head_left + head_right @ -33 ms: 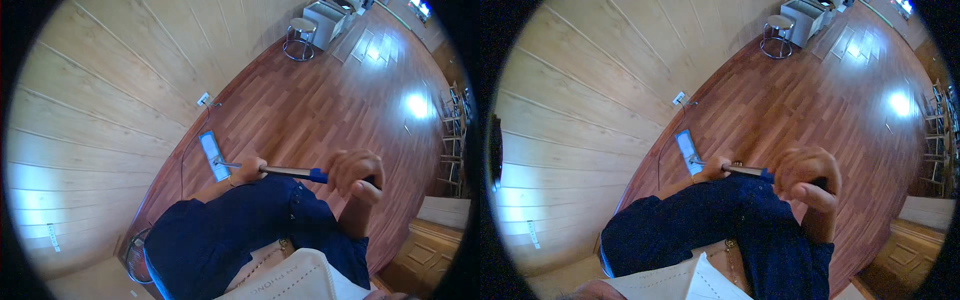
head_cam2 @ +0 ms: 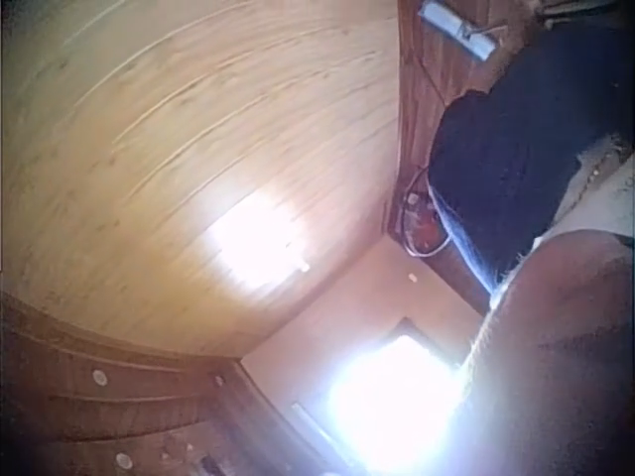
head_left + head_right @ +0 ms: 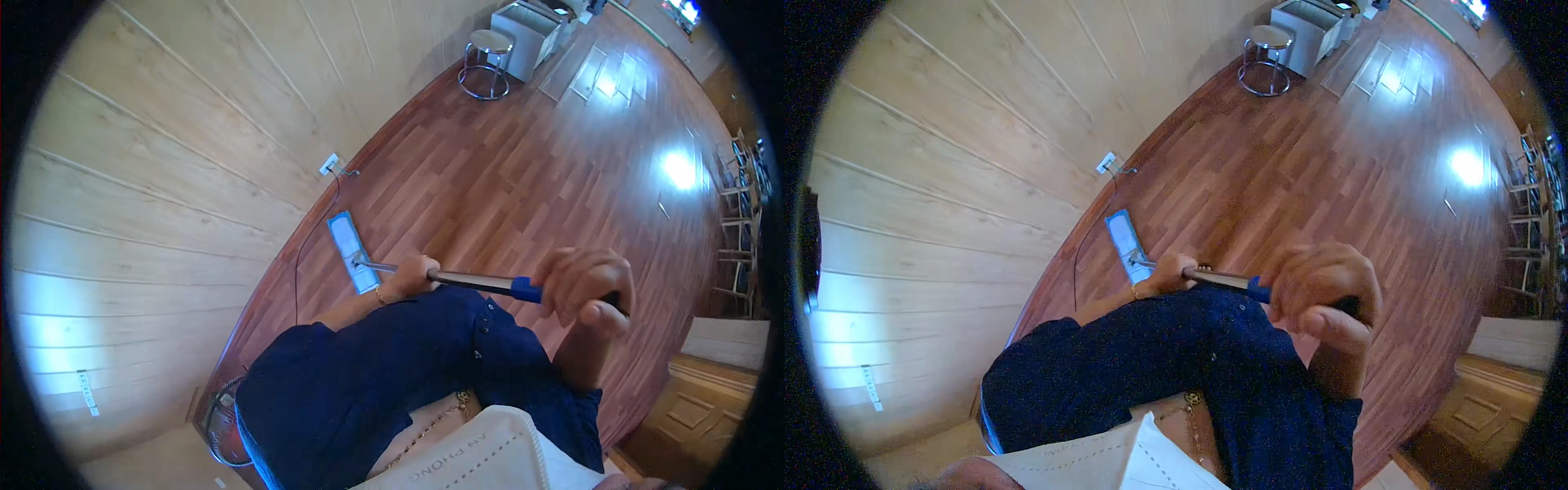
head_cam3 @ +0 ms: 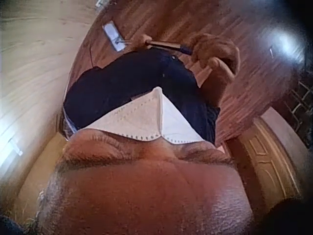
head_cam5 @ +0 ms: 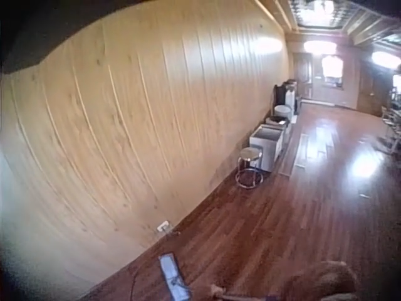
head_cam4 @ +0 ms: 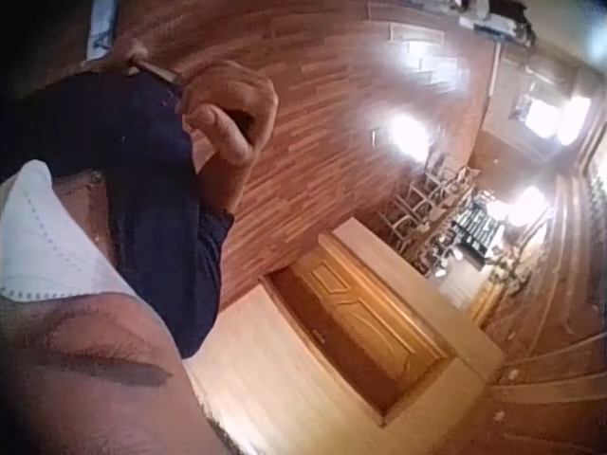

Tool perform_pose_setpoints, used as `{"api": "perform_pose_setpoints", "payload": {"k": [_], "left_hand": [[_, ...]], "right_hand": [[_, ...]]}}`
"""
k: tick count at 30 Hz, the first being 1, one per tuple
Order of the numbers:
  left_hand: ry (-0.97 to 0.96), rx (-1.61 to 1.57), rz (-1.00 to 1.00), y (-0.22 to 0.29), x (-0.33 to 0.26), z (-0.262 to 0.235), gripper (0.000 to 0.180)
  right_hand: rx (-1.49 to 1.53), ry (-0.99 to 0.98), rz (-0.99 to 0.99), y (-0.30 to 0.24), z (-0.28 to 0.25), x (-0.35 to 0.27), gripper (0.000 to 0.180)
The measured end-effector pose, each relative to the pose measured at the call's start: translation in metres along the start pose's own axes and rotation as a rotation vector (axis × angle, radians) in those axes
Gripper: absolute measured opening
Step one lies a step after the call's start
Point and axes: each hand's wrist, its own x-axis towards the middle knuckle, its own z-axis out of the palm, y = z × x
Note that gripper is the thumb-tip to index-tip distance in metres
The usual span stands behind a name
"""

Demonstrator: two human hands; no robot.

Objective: Mopping a large wooden floor area using a flat microfiber mop.

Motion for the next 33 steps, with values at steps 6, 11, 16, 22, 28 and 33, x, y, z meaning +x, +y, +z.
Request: {"api": "perform_pose_setpoints", "payload": {"k": [6, 11, 16, 22, 28, 33], "left_hand": [[-0.058, 0.102, 0.171, 0.012, 0.063, -0.016, 0.015], [-0.055, 0.130, 0.242, -0.031, 0.117, -0.012, 0.031], [0.051, 0.187, 0.306, -0.089, 0.155, -0.007, 0.037], [0.037, 0.323, 0.115, -0.144, 0.217, 0.003, 0.020], [-0.072, 0.357, 0.070, -0.148, 0.252, 0.023, 0.012], [-0.151, 0.251, 0.316, -0.134, 0.264, 0.054, 0.018]], "right_hand": [[-0.231, -0.024, -0.072, -0.020, 0.008, -0.004, 0.030], [-0.366, 0.130, -0.026, 0.001, 0.028, -0.005, 0.022], [-0.491, 0.156, 0.065, 0.057, 0.024, -0.008, 0.015], [-0.656, 0.257, 0.105, 0.124, 0.019, -0.010, 0.014], [-0.711, 0.431, 0.149, 0.154, 0.023, -0.032, 0.015], [-0.762, 0.515, 0.250, 0.110, 0.032, -0.038, 0.016]]}}
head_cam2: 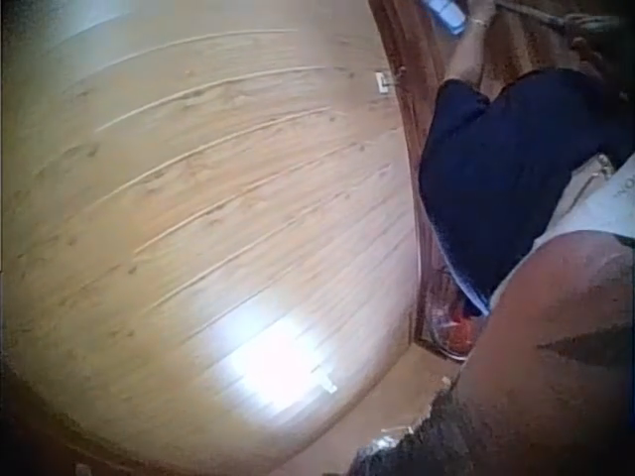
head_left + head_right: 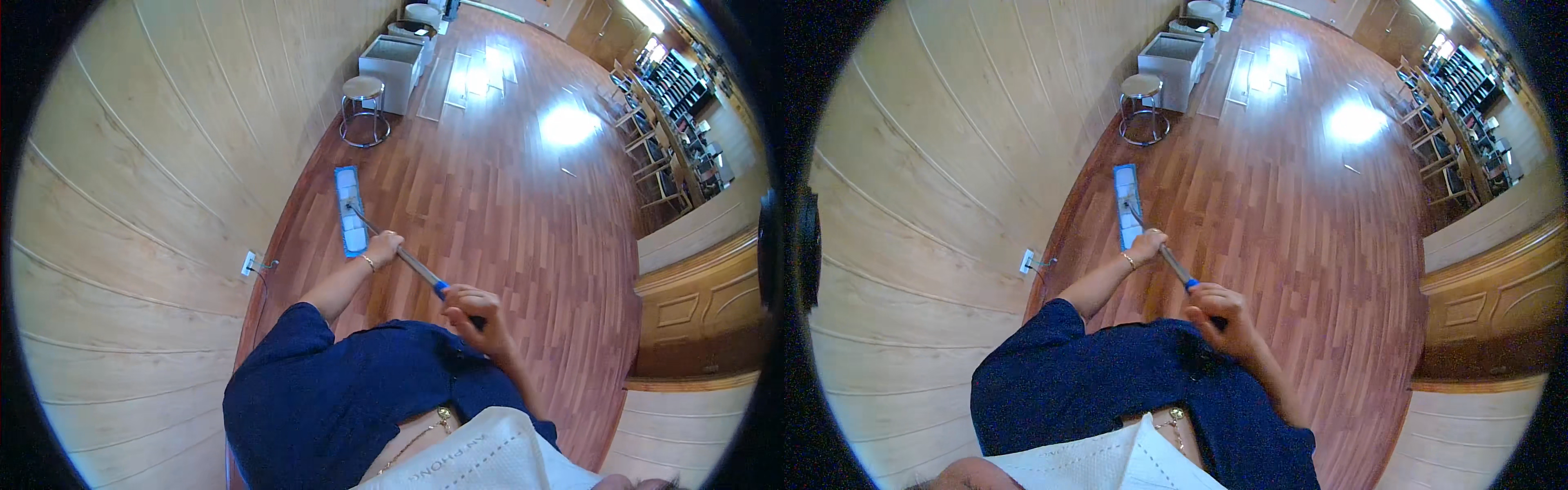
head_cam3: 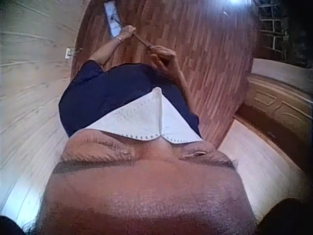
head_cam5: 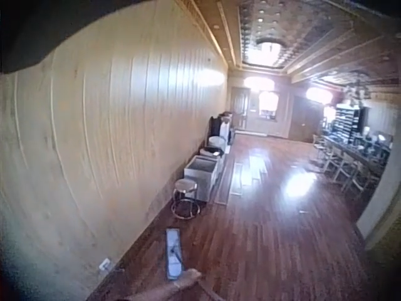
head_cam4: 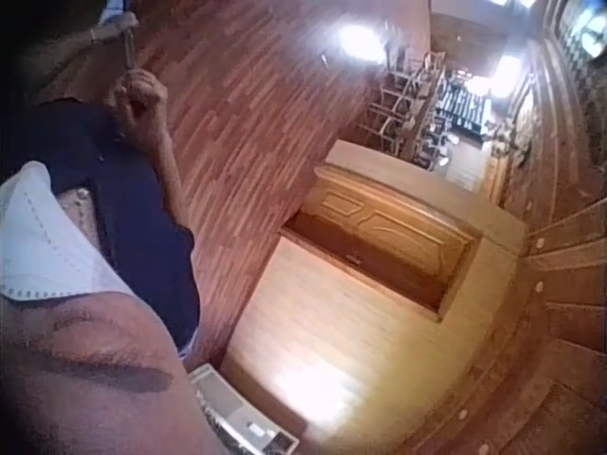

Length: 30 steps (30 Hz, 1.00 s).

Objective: Mopping a large wooden floor area using a flat microfiber mop.

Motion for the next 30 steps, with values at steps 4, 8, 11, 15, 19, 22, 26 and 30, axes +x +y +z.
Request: {"api": "perform_pose_setpoints", "payload": {"k": [4, 8, 11, 15, 19, 22, 26, 30], "left_hand": [[-0.198, 0.039, 0.216, 0.069, 0.013, -0.003, 0.013], [-0.372, 0.014, 0.421, 0.155, 0.002, -0.016, 0.015], [-0.424, -0.100, 0.622, 0.202, -0.017, -0.015, 0.017], [-0.515, -0.317, 0.806, 0.267, -0.025, -0.015, 0.019], [-0.712, -0.314, 0.865, 0.310, -0.050, -0.022, 0.023], [-0.828, -0.286, 1.047, 0.329, -0.059, -0.031, 0.028], [-0.849, -0.331, 1.132, 0.322, -0.067, 0.020, 0.024], [-0.882, -0.241, 1.158, 0.313, -0.048, -0.007, 0.024]], "right_hand": [[-0.038, 0.109, 0.035, -0.051, -0.029, -0.021, 0.016], [-0.006, 0.271, 0.053, -0.114, -0.040, -0.044, 0.018], [-0.112, 0.217, -0.026, -0.155, -0.048, -0.061, 0.029], [-0.460, -0.126, -0.036, -0.219, -0.076, -0.075, 0.024], [-0.674, -0.137, -0.131, -0.253, -0.069, -0.097, 0.016], [-0.717, -0.156, 0.129, -0.296, -0.051, -0.089, 0.020], [-0.700, -0.132, 0.226, -0.305, -0.042, -0.096, 0.021], [-0.414, -0.371, -0.152, -0.252, -0.075, -0.128, 0.010]]}}
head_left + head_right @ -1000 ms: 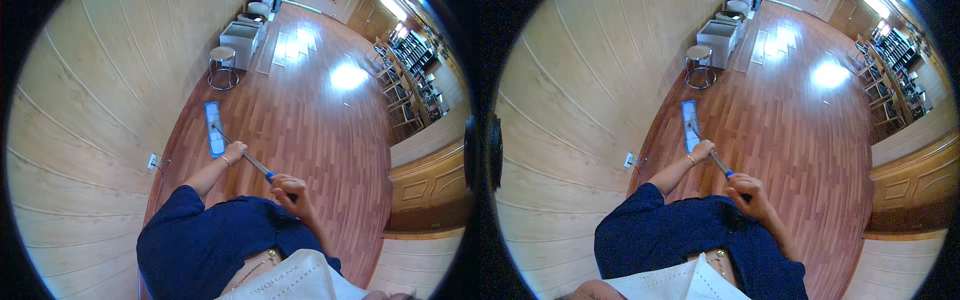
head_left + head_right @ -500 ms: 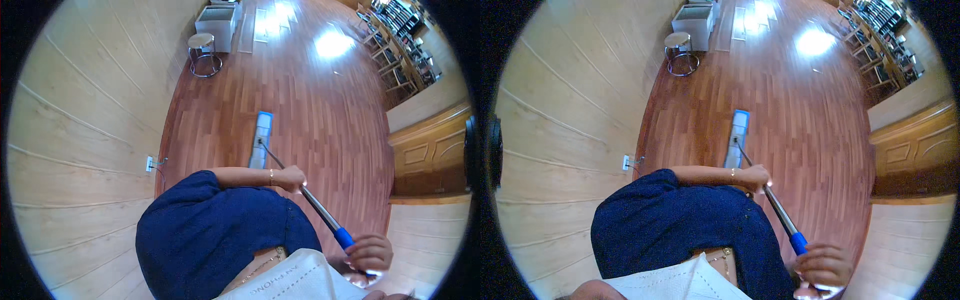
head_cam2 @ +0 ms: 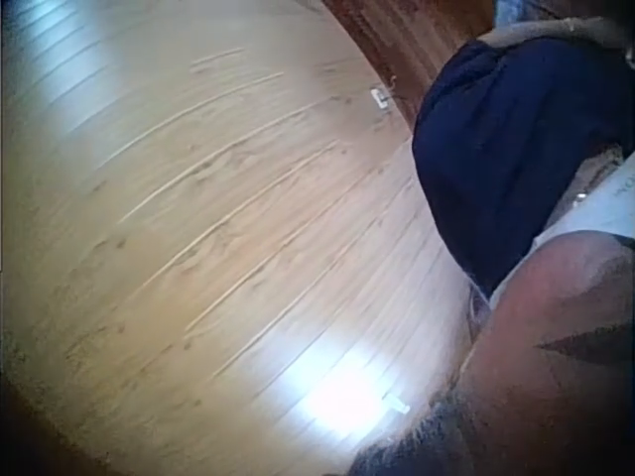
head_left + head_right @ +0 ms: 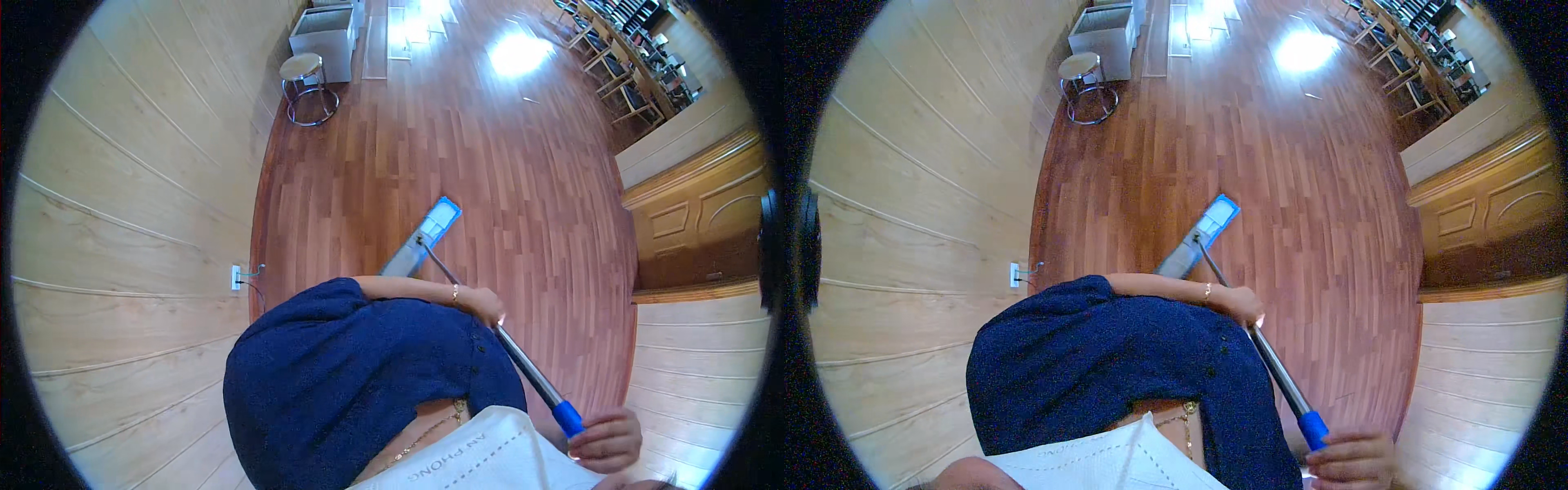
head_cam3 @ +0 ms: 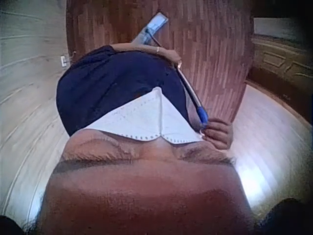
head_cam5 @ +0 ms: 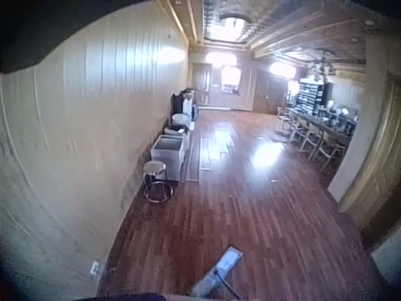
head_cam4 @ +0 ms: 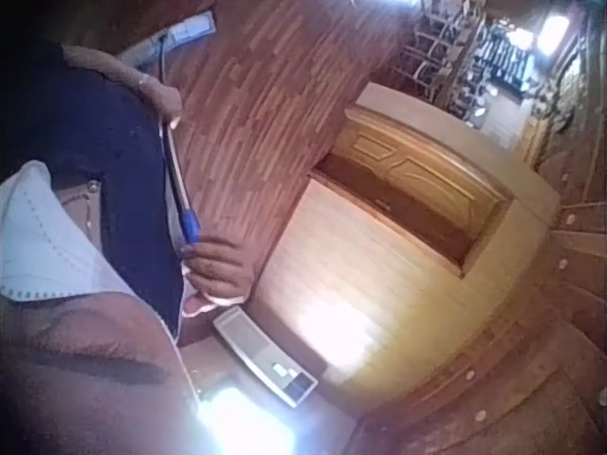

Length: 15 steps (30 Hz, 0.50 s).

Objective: Mopping a large wooden floor area using a flat microfiber mop.

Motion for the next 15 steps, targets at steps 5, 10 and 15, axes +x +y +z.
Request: {"api": "perform_pose_setpoints", "payload": {"k": [5, 10, 15], "left_hand": [[-0.079, -0.109, -0.385, -0.016, -0.055, -0.021, 0.027], [0.074, -0.051, -0.452, -0.056, -0.086, -0.018, 0.023], [0.499, 0.078, -0.587, -0.071, -0.138, -0.044, 0.032]], "right_hand": [[0.307, 0.350, -0.175, 0.069, 0.048, 0.024, 0.033], [0.359, 0.437, -0.222, 0.109, 0.067, 0.057, 0.037], [0.334, 0.603, -0.343, 0.160, 0.080, 0.108, 0.034]]}}
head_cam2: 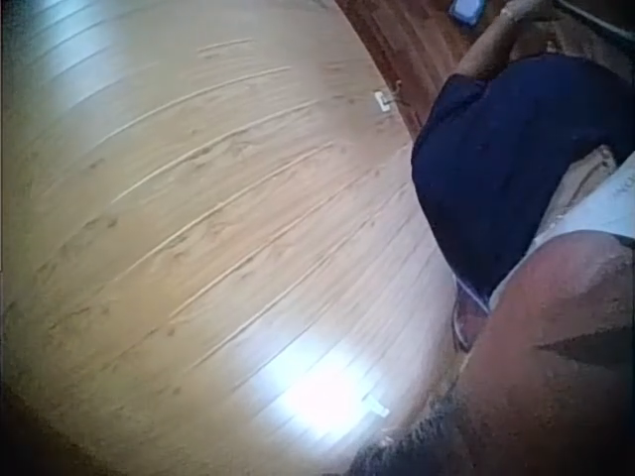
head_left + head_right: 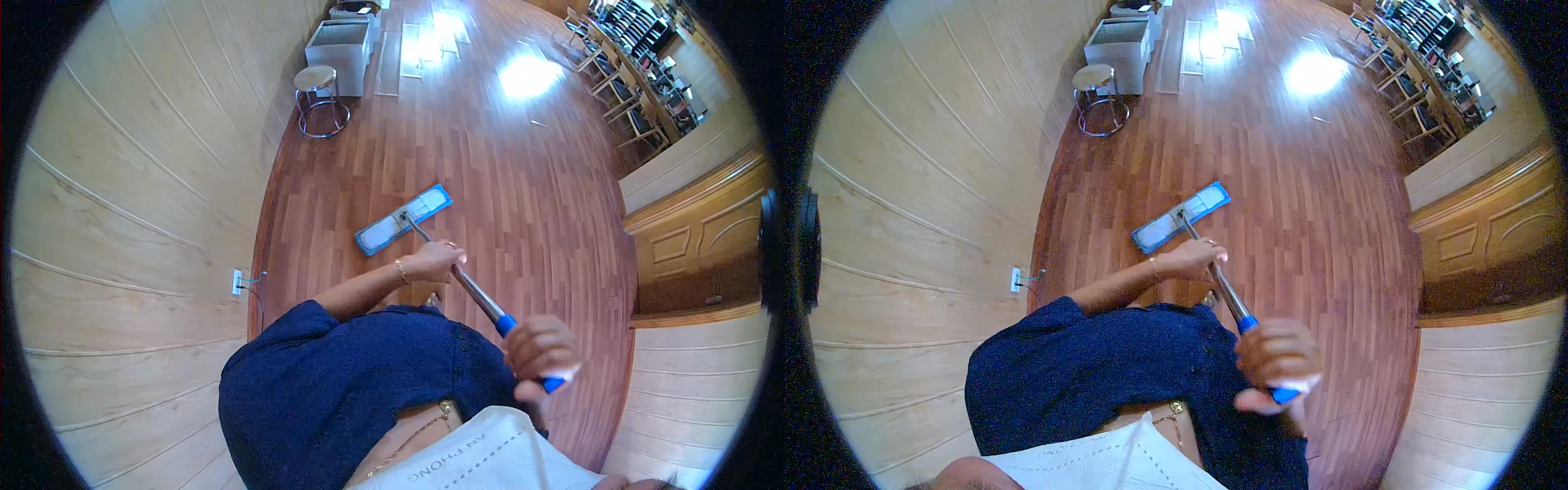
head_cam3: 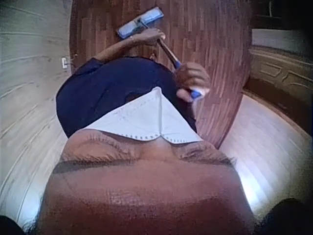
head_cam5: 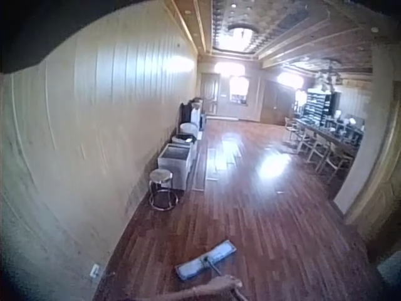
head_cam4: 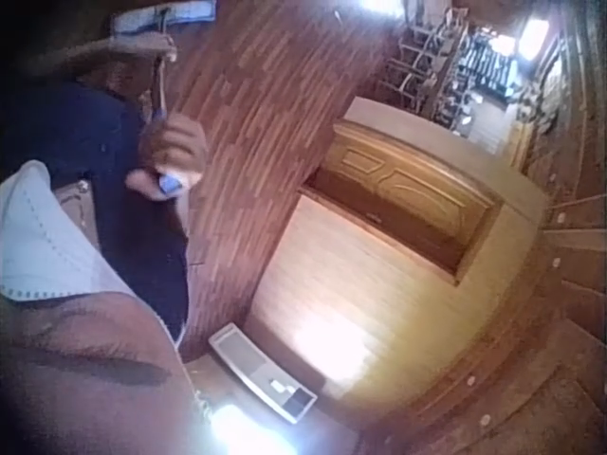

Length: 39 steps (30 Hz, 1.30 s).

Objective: Mopping a large wooden floor area using a flat microfiber mop.

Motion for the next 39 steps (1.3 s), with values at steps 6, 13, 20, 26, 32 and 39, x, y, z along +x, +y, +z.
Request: {"api": "perform_pose_setpoints", "payload": {"k": [6, 13, 20, 26, 32, 39], "left_hand": [[0.164, -0.715, 0.093, 0.050, -0.070, -0.141, 0.067], [0.490, -0.346, 0.177, 0.093, -0.116, -0.187, 0.071], [0.761, 0.164, -0.080, 0.074, -0.104, -0.167, 0.028], [0.951, 0.157, -0.239, 0.002, -0.076, -0.121, 0.011], [0.855, 0.111, -0.338, -0.061, -0.051, -0.089, 0.012], [0.900, 0.011, -0.349, -0.004, -0.057, -0.131, 0.013]], "right_hand": [[-0.245, 0.071, 0.093, 0.082, 0.014, 0.039, 0.032], [-0.216, 0.064, 0.215, 0.243, 0.048, 0.012, 0.017], [-0.087, -0.233, 0.250, 0.330, 0.088, 0.002, 0.020], [-0.163, -0.316, 0.322, 0.439, 0.069, -0.030, 0.029], [-0.302, -0.404, 0.309, 0.528, 0.053, -0.071, 0.036], [-0.386, -0.337, 0.303, 0.443, 0.045, -0.023, 0.039]]}}
